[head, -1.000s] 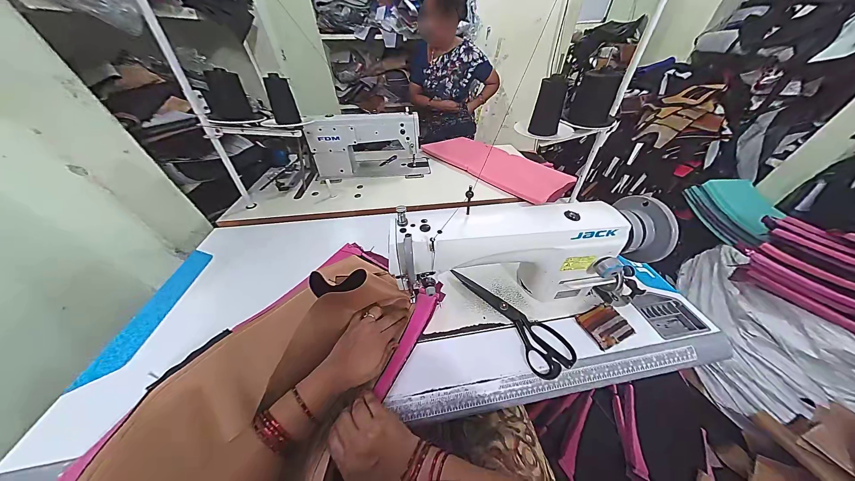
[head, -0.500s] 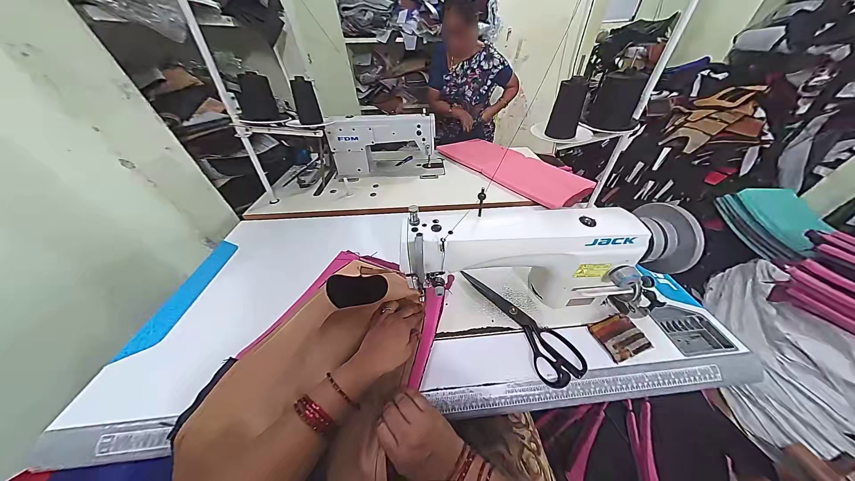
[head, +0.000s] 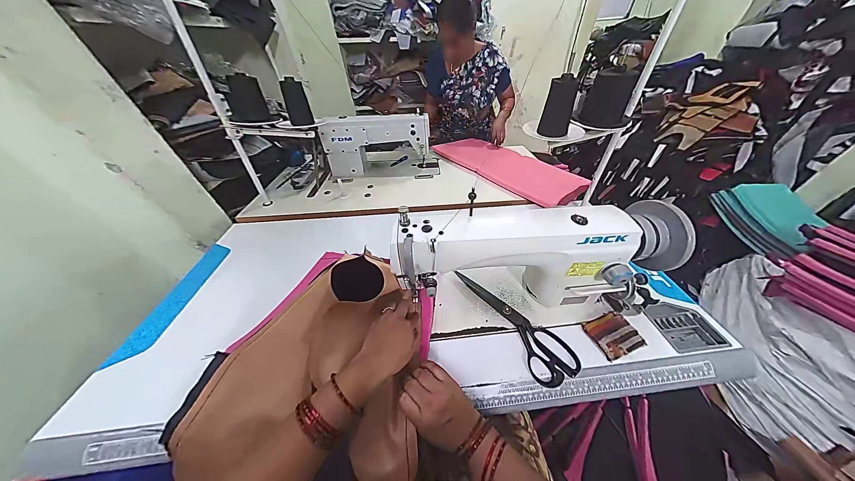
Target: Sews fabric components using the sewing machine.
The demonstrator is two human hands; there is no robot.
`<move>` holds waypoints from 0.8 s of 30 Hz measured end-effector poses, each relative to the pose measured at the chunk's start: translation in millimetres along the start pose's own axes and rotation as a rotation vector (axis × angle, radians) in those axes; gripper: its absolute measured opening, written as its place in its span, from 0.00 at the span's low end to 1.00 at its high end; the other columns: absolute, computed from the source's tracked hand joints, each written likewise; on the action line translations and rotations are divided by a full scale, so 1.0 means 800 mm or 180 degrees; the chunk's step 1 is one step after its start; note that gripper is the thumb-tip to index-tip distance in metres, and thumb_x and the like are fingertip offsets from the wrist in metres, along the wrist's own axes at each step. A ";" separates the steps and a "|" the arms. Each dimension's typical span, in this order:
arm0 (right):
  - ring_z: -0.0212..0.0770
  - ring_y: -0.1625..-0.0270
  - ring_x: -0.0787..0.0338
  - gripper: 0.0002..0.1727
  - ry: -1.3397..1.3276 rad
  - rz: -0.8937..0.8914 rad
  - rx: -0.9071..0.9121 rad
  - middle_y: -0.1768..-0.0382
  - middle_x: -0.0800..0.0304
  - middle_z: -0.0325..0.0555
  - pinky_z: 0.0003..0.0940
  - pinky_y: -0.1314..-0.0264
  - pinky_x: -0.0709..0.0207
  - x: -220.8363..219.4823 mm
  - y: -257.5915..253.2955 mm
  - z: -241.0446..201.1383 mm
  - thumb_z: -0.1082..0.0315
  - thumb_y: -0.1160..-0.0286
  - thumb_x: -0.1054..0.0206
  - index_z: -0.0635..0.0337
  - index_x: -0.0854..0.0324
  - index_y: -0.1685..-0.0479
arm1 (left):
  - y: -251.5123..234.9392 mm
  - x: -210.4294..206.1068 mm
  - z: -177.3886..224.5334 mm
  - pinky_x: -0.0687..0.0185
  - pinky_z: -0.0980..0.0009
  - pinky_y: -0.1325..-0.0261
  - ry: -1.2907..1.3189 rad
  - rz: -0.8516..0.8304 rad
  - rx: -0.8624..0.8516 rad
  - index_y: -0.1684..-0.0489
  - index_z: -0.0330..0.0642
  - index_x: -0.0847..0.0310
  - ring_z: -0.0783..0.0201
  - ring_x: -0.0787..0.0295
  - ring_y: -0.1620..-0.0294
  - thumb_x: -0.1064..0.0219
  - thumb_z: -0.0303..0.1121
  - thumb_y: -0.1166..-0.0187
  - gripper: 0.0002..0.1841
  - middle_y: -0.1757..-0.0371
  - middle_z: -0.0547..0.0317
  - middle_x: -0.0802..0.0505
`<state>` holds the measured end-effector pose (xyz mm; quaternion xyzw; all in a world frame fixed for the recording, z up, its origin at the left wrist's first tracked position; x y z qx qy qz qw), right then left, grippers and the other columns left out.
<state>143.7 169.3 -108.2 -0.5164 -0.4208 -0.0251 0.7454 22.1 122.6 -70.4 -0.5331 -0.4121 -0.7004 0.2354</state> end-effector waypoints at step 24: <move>0.48 0.49 0.02 0.08 -0.0432 -0.0833 -0.0959 0.59 0.03 0.49 0.54 0.29 0.18 -0.040 -0.039 0.080 0.81 0.32 0.33 0.64 0.10 0.62 | -0.024 0.015 -0.016 0.21 0.43 0.30 -0.0050 0.0296 0.0555 0.39 0.32 0.14 0.39 0.15 0.29 0.44 0.32 0.11 0.16 0.30 0.39 0.13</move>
Point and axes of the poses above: each hand's wrist, its own y-axis away from the middle knuckle, its own x-axis out of the back of the hand, z = x × y, the point moved 6 cm from there along -y, towards the middle knuckle
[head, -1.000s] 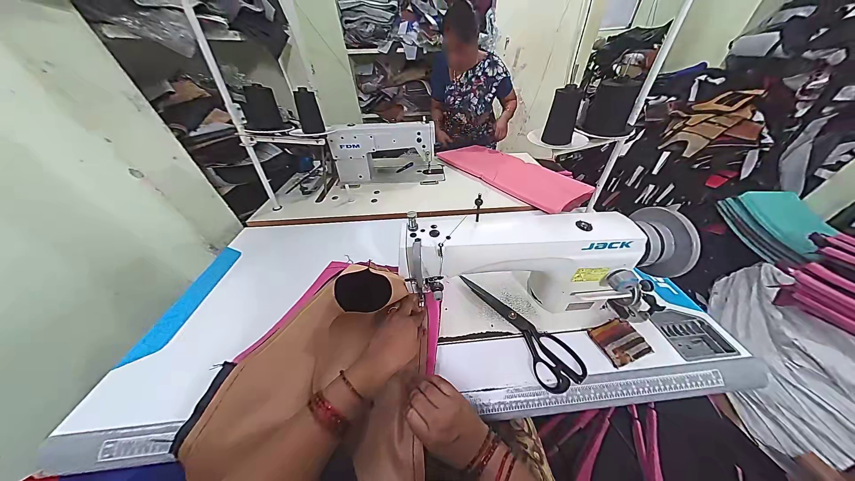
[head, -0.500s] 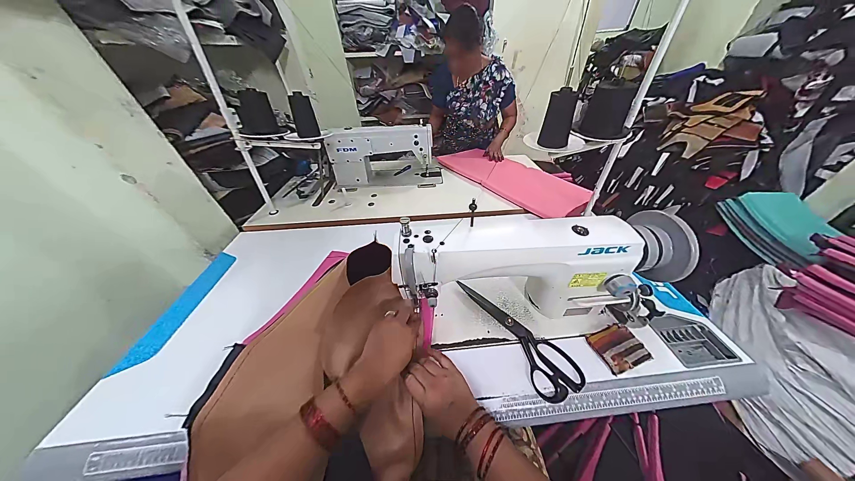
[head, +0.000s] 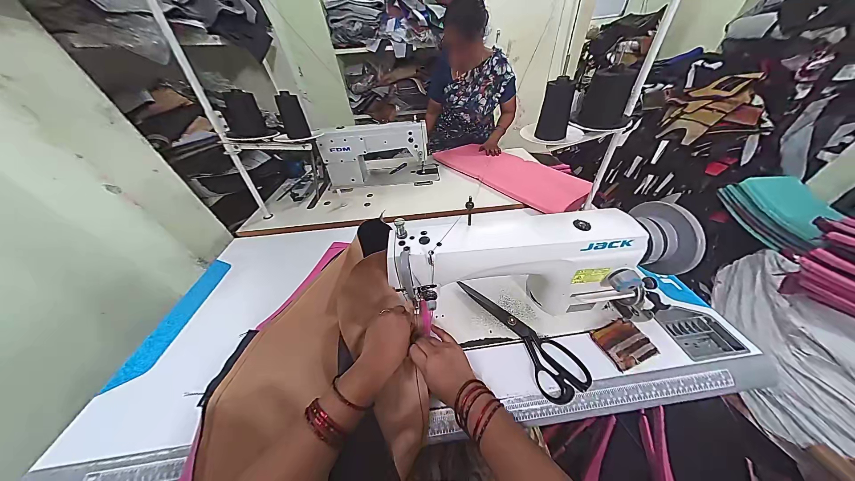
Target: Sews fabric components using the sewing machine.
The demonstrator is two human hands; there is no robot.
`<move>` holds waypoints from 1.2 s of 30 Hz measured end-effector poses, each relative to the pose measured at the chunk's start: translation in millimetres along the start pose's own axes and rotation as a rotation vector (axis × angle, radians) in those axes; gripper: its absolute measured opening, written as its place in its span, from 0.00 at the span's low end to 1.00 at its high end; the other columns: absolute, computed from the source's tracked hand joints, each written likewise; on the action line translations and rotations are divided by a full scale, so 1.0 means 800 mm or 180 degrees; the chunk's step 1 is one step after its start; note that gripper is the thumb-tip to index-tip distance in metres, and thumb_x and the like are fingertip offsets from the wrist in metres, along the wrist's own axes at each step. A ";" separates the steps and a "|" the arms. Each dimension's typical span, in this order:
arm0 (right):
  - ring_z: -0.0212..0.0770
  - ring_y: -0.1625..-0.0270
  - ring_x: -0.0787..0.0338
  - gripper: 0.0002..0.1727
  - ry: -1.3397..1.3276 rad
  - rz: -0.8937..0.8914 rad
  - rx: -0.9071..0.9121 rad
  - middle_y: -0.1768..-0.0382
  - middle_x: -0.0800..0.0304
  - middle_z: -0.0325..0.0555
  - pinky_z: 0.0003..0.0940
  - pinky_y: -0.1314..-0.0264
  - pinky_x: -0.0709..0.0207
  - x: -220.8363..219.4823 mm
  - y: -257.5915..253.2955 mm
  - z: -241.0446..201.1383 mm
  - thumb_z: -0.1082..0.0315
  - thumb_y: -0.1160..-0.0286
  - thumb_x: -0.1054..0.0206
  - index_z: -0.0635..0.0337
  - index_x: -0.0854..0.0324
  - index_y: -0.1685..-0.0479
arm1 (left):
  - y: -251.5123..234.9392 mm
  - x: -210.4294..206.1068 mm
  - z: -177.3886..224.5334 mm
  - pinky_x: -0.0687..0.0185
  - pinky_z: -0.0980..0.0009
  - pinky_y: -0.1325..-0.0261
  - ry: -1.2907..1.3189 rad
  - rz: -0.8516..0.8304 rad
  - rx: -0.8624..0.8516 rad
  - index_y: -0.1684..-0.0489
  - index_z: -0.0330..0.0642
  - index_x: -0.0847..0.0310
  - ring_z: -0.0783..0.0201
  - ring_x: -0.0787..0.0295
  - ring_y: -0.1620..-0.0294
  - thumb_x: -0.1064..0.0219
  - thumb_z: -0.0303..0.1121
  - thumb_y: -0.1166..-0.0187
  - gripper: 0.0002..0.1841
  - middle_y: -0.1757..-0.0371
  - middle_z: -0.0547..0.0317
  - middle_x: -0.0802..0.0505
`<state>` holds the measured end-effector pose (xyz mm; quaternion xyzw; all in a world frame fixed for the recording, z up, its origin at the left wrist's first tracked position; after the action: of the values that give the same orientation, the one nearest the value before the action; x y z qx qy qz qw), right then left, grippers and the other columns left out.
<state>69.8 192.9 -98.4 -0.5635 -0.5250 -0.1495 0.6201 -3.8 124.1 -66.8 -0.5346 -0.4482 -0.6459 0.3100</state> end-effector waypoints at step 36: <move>0.35 0.43 0.08 0.14 -0.7102 0.0896 -0.2481 0.47 0.09 0.44 0.33 0.35 0.15 0.084 -0.019 -0.119 0.77 0.13 0.48 0.58 0.32 0.34 | 0.216 0.001 -0.109 0.13 0.74 0.57 0.5771 0.0928 0.0315 0.49 0.49 0.23 0.76 0.10 0.62 0.44 0.35 0.17 0.07 0.63 0.72 0.07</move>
<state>131.0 134.2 -17.4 -0.5857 -0.6275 0.3432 -0.3814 112.3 -25.2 -25.8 0.1392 0.0111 -0.7525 0.6437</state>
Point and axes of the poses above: each hand's wrist, its own y-axis away from the middle knuckle, its own x-axis out of the back of the hand, z = x × y, the point moved 6 cm from there along -y, towards the middle knuckle
